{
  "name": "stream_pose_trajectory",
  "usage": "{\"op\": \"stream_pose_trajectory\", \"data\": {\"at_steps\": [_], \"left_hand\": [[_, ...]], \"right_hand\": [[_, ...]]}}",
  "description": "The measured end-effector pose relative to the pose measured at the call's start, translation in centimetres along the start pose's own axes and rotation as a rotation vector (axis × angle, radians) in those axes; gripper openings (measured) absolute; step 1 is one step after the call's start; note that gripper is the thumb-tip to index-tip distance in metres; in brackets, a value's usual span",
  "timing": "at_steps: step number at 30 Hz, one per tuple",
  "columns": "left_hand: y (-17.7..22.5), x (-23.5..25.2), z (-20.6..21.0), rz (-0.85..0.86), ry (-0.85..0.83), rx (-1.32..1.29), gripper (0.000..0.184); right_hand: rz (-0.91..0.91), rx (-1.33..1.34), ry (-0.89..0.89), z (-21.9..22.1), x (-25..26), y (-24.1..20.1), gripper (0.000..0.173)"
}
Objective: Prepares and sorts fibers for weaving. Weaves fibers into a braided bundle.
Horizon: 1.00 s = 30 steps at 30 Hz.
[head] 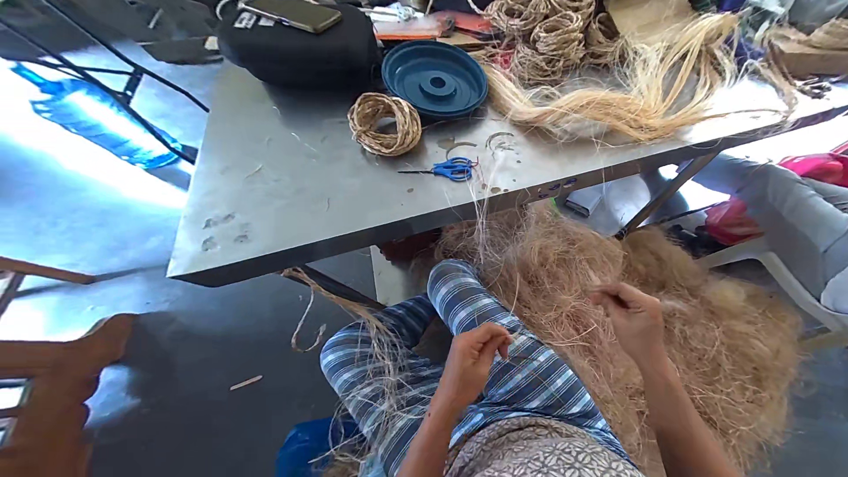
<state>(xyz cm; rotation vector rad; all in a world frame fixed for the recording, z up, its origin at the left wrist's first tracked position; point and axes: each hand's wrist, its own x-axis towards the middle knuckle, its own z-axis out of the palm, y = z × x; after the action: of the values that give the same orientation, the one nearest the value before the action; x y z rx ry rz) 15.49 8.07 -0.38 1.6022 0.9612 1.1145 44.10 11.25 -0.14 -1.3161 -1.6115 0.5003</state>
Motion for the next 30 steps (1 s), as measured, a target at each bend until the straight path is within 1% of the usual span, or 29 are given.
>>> {"op": "stream_pose_trajectory", "data": {"at_steps": [2,3,5,6,8,10,12,13,16,19,23,30], "left_hand": [[-0.5,0.0,-0.2,-0.028,0.057,-0.117,0.019],[-0.8,0.1,-0.1,-0.028,0.079,-0.153,0.020],[-1.3,0.3,0.3,-0.014,0.100,-0.202,0.020],[-1.4,0.3,0.6,-0.008,0.099,-0.218,0.020],[-1.6,0.3,1.1,0.005,0.082,-0.235,0.019],[-1.7,0.2,1.4,0.016,0.055,-0.248,0.018],[-1.7,0.0,1.6,0.022,0.021,-0.255,0.017],[-1.8,-0.1,1.6,0.022,0.000,-0.256,0.017],[-1.8,-0.5,1.6,0.018,-0.059,-0.254,0.017],[-2.2,-0.9,1.8,0.001,-0.077,-0.262,0.016],[-2.7,-1.3,2.0,-0.067,-0.099,-0.295,0.017],[-3.1,-1.4,2.1,-0.143,-0.102,-0.351,0.019]], "right_hand": [[0.179,0.159,0.019,0.6,0.2,-0.1,0.012],[0.270,0.277,-0.014,1.0,0.3,-0.6,0.011],[0.403,0.488,-0.133,2.2,0.0,-1.8,0.016],[0.446,0.552,-0.204,2.8,-0.2,-2.5,0.018],[0.519,0.620,-0.331,4.1,-0.5,-3.7,0.022],[0.594,0.691,-0.411,5.2,-0.5,-4.4,0.025],[0.678,0.791,-0.416,6.1,-0.4,-4.9,0.027],[0.709,0.851,-0.390,6.3,-0.3,-5.1,0.027],[0.774,0.961,-0.223,6.9,-0.1,-5.7,0.024],[0.763,0.992,-0.129,6.8,0.1,-5.5,0.027],[0.721,0.969,-0.031,6.5,0.3,-5.0,0.027],[0.474,0.842,0.075,6.7,-0.5,-4.0,0.018]]}}
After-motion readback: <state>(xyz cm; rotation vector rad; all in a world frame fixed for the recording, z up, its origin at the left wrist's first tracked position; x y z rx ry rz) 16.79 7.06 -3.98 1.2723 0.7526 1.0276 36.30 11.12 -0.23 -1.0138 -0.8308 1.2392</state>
